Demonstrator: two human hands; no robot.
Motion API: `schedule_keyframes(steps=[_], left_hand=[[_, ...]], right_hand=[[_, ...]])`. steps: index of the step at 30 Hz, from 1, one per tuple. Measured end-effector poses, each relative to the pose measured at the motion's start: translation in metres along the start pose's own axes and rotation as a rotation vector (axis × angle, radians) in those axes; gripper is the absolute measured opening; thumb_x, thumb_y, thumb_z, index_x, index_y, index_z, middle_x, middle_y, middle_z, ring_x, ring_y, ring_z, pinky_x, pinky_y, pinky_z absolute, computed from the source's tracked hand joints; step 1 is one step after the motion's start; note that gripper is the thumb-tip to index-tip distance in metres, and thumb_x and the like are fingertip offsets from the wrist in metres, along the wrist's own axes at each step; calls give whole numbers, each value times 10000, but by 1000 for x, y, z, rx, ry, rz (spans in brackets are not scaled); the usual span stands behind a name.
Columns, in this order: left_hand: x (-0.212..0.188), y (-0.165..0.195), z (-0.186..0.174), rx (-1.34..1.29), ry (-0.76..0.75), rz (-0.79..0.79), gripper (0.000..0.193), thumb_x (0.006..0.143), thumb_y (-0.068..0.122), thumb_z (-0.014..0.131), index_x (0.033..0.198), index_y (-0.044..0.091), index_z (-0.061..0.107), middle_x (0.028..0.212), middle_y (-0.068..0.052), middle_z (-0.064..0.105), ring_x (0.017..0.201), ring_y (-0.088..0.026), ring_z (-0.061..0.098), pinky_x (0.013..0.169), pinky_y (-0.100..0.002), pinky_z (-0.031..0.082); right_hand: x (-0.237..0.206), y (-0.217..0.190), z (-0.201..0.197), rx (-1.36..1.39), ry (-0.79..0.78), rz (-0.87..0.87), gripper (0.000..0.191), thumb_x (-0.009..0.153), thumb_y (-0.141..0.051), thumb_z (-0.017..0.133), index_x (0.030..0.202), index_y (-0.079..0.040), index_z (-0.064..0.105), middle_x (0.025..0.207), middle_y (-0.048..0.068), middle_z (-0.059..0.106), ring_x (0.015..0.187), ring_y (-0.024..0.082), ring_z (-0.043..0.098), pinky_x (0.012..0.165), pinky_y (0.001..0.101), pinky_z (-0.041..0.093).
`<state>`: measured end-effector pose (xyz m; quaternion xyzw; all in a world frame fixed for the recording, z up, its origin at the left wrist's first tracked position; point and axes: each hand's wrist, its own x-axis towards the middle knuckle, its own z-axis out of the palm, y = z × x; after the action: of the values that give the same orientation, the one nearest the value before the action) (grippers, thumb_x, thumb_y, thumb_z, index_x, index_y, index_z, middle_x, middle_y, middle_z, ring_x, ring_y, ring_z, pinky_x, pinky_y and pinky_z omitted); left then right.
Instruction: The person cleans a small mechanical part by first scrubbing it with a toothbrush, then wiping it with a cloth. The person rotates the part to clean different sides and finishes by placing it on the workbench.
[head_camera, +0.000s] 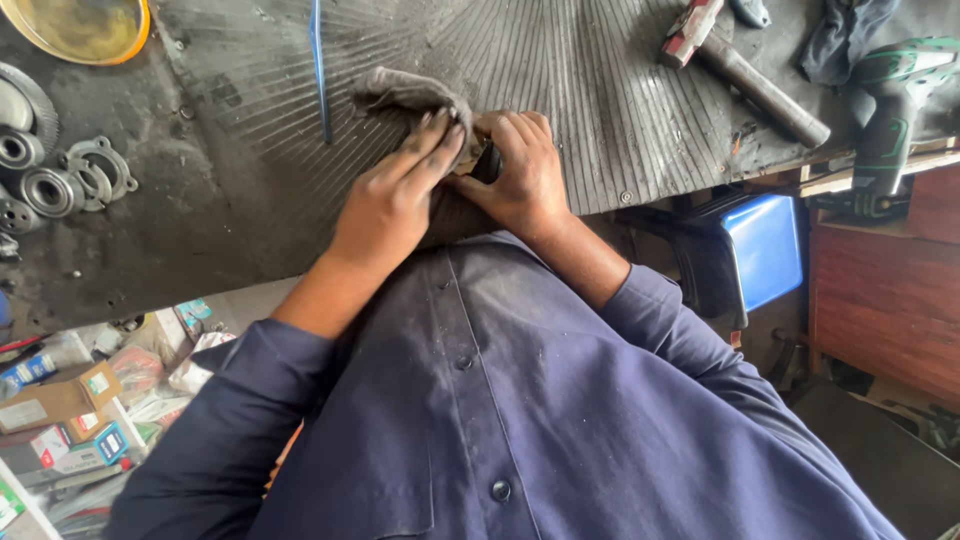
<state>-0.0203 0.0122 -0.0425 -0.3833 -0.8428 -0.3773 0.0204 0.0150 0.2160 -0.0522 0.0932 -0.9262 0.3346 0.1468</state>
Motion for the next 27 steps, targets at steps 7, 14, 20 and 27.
schedule_keyframes(steps=[7,14,20,27], left_hand=[[-33,-2,-50,253,-138,147,322,920,78,620,1226,127,709,1203,-21,693,1098,-249,730,1022,-554,547],[-38,-5,-58,-1715,635,-563,258,1064,266,587,1099,24,671,1147,-163,715,1097,-278,697,942,-425,602],[-50,4,-87,-1446,343,-441,137,959,44,695,1090,9,671,1243,-174,690,1183,-320,690,996,-538,584],[-19,21,-68,-260,224,-17,581,914,380,788,1320,55,529,1403,-216,495,1366,-351,471,1174,-473,413]], right_hand=[[8,-9,-8,15,-6,-1,702,758,-302,1011,1300,-82,623,1188,60,677,1133,285,620,1046,415,429],[3,-6,-8,205,-18,87,727,798,-169,936,1345,-92,463,1297,89,609,1242,243,624,1235,493,357],[2,-27,-20,1221,-99,473,734,882,-88,835,1415,-50,332,1309,126,571,1246,199,613,1105,388,549],[15,-64,-9,1318,-144,624,681,935,-133,816,1477,82,465,1356,182,637,1245,223,641,1122,364,531]])
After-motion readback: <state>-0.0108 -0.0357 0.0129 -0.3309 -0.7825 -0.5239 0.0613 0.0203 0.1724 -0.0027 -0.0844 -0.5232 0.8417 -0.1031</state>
